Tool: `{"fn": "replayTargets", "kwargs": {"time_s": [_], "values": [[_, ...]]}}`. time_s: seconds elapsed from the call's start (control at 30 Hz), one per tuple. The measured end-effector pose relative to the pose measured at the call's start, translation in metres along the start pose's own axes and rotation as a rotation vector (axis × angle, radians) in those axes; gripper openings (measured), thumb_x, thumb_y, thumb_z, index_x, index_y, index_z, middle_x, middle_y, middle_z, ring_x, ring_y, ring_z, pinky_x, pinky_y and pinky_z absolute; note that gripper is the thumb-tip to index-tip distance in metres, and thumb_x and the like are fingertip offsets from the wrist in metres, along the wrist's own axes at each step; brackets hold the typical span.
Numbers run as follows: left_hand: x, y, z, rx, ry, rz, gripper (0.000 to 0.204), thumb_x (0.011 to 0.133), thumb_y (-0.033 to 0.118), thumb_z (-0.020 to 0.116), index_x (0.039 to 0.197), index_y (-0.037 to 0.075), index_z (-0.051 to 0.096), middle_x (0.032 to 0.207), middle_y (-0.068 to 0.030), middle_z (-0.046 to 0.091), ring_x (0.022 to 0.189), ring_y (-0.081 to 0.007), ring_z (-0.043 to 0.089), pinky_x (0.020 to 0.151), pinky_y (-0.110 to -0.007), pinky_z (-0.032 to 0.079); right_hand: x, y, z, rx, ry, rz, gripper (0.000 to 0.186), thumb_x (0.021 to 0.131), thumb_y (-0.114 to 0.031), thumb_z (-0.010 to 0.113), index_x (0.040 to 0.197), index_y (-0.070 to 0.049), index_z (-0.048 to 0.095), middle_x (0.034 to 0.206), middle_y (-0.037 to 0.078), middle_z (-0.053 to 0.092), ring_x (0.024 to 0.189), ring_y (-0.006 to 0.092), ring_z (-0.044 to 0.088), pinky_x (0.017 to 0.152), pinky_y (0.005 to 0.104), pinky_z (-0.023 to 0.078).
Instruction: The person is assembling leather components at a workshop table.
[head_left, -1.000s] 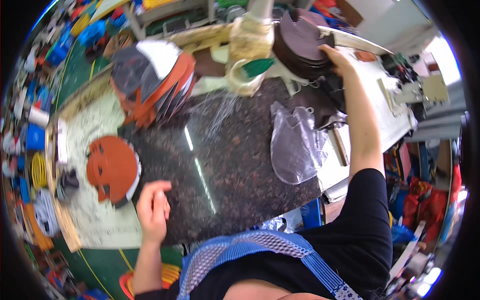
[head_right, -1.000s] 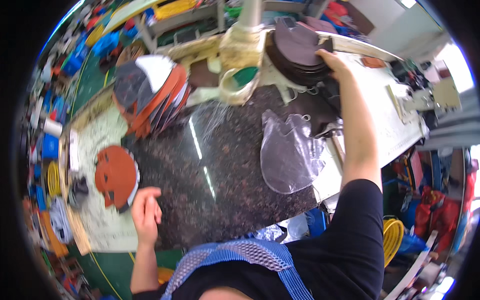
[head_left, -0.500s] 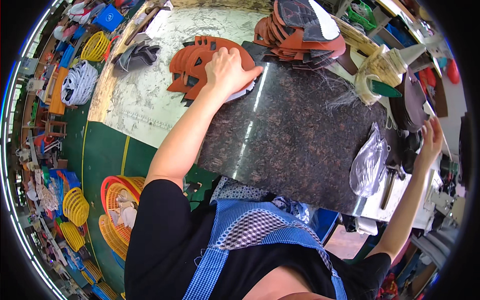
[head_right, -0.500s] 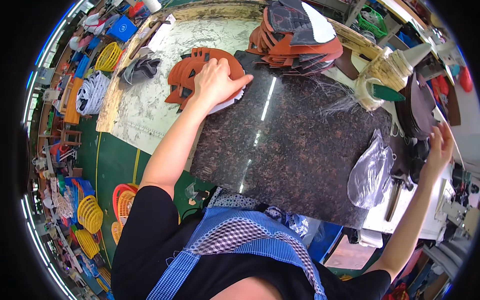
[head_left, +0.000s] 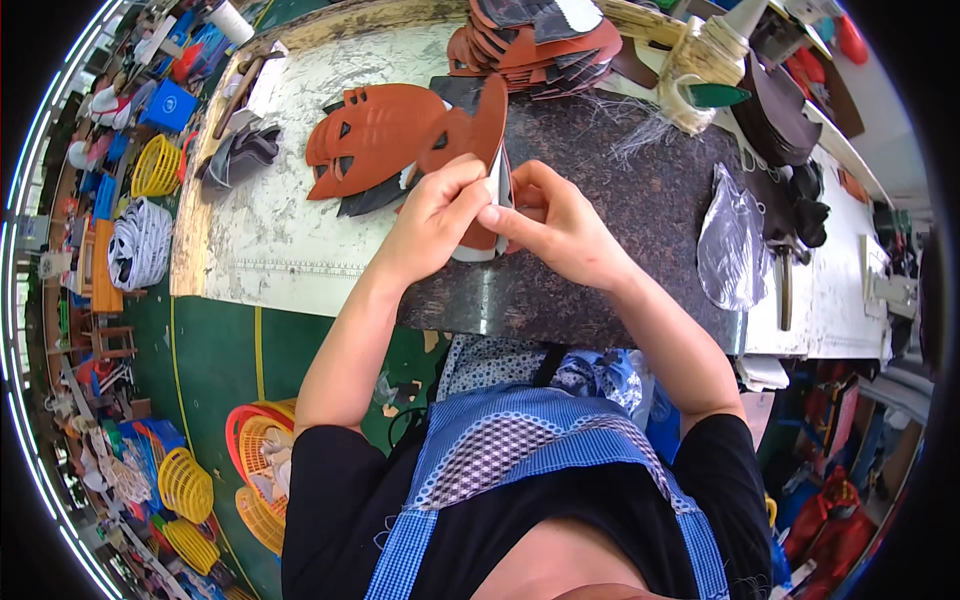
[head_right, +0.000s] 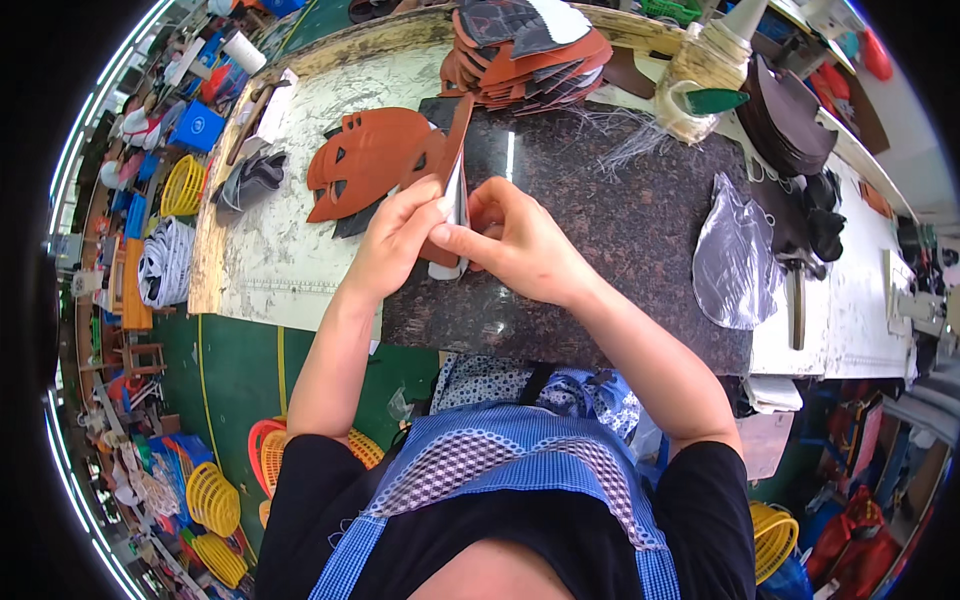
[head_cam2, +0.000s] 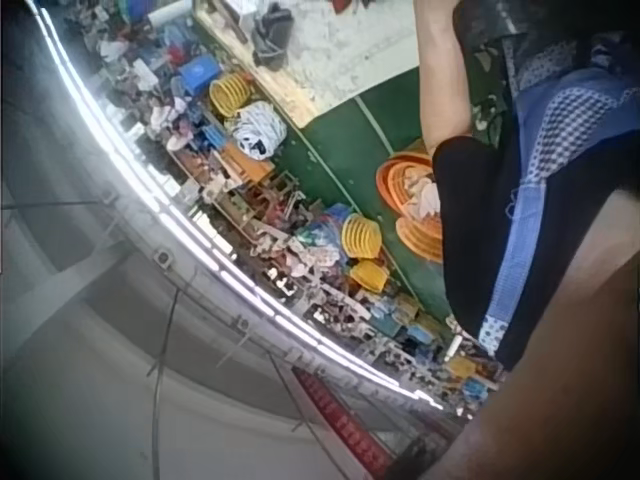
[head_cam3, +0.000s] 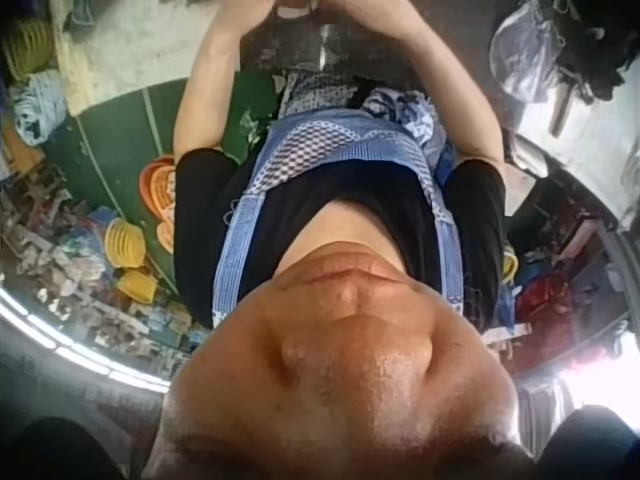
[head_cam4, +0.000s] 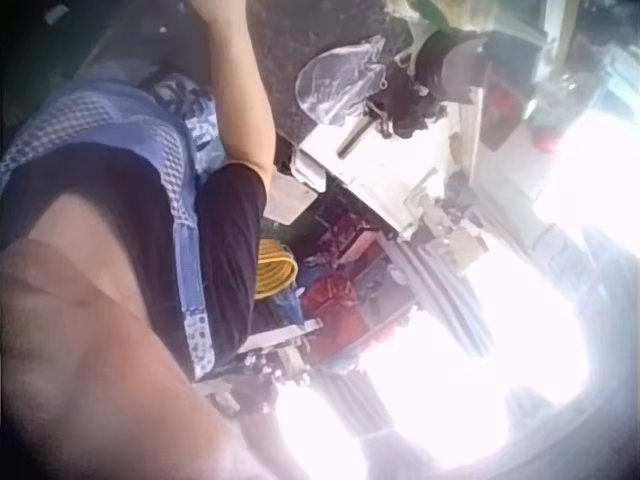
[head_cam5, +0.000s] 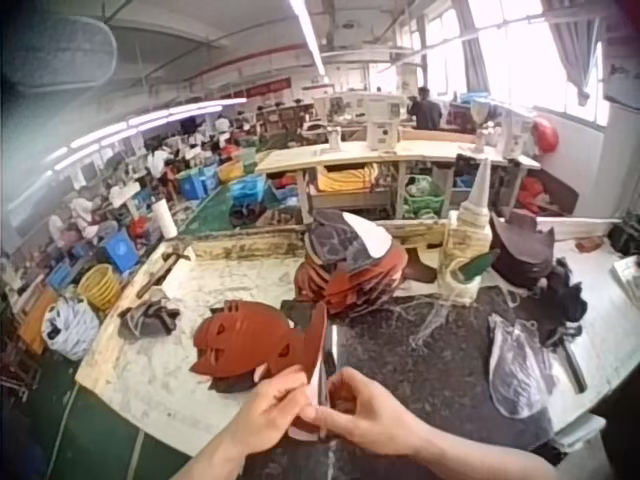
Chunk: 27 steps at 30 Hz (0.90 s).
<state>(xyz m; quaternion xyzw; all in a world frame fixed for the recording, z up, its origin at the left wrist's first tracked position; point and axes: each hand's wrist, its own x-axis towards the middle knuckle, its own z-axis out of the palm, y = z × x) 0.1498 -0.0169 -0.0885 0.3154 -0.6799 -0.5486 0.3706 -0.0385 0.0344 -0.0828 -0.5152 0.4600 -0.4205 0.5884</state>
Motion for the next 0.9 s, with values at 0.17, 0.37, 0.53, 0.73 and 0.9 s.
{"fn": "replayTargets", "kwargs": {"time_s": [0.17, 0.37, 0.53, 0.73, 0.9], "values": [[-0.009, 0.011, -0.046, 0.178, 0.114, 0.274, 0.027, 0.097, 0.015, 0.058, 0.078, 0.002, 0.046, 0.082, -0.0013, 0.043, 0.077, -0.0085, 0.041, 0.069, -0.025, 0.035, -0.039, -0.016, -0.021, 0.125, 0.094, 0.01, 0.029, 0.104, -0.023, 0.061, 0.085, -0.001, 0.057, 0.073, 0.003, 0.061, 0.065, 0.0127, 0.068, 0.056, 0.0252, 0.055], [-0.011, -0.036, -0.158, 0.517, 0.366, -0.113, 0.03, 0.098, 0.019, 0.06, 0.077, 0.002, 0.048, 0.082, 0.0008, 0.048, 0.073, -0.0111, 0.043, 0.067, -0.028, 0.037, -0.143, 0.044, -0.056, 0.274, 0.639, -0.085, 0.023, 0.107, -0.019, 0.052, 0.09, -0.005, 0.055, 0.083, 0.005, 0.064, 0.076, 0.016, 0.071, 0.06, 0.0256, 0.059], [0.003, -0.033, -0.084, 1.267, 0.557, 0.256, 0.029, 0.091, 0.026, 0.073, 0.113, 0.008, 0.066, 0.113, -0.0102, 0.065, 0.104, -0.0312, 0.062, 0.092, -0.043, 0.049, -0.182, 0.064, -0.015, 0.334, 0.735, 0.309, 0.026, 0.107, -0.023, 0.055, 0.096, 0.0, 0.059, 0.093, 0.016, 0.072, 0.077, 0.0208, 0.074, 0.062, 0.0272, 0.059], [-0.02, -0.001, 0.092, 0.668, -0.548, 0.664, 0.049, 0.073, 0.022, 0.085, 0.117, 0.009, 0.068, 0.126, -0.0105, 0.065, 0.122, -0.0316, 0.06, 0.101, -0.044, 0.049, -0.183, 0.031, -0.073, -0.136, 0.55, 0.309, 0.021, 0.097, -0.019, 0.069, 0.086, -0.001, 0.068, 0.08, 0.01, 0.072, 0.063, 0.0134, 0.067, 0.055, 0.0241, 0.05], [-0.018, -0.015, 0.118, 0.525, -0.689, 0.532, 0.049, 0.076, 0.023, 0.083, 0.121, 0.012, 0.068, 0.133, -0.0127, 0.06, 0.125, -0.0322, 0.057, 0.105, -0.045, 0.046, -0.175, 0.07, -0.162, -1.221, 0.847, -0.088, 0.013, 0.092, -0.024, 0.076, 0.091, -0.012, 0.073, 0.103, 0.006, 0.072, 0.102, 0.0224, 0.065, 0.088, 0.0387, 0.052]]}}
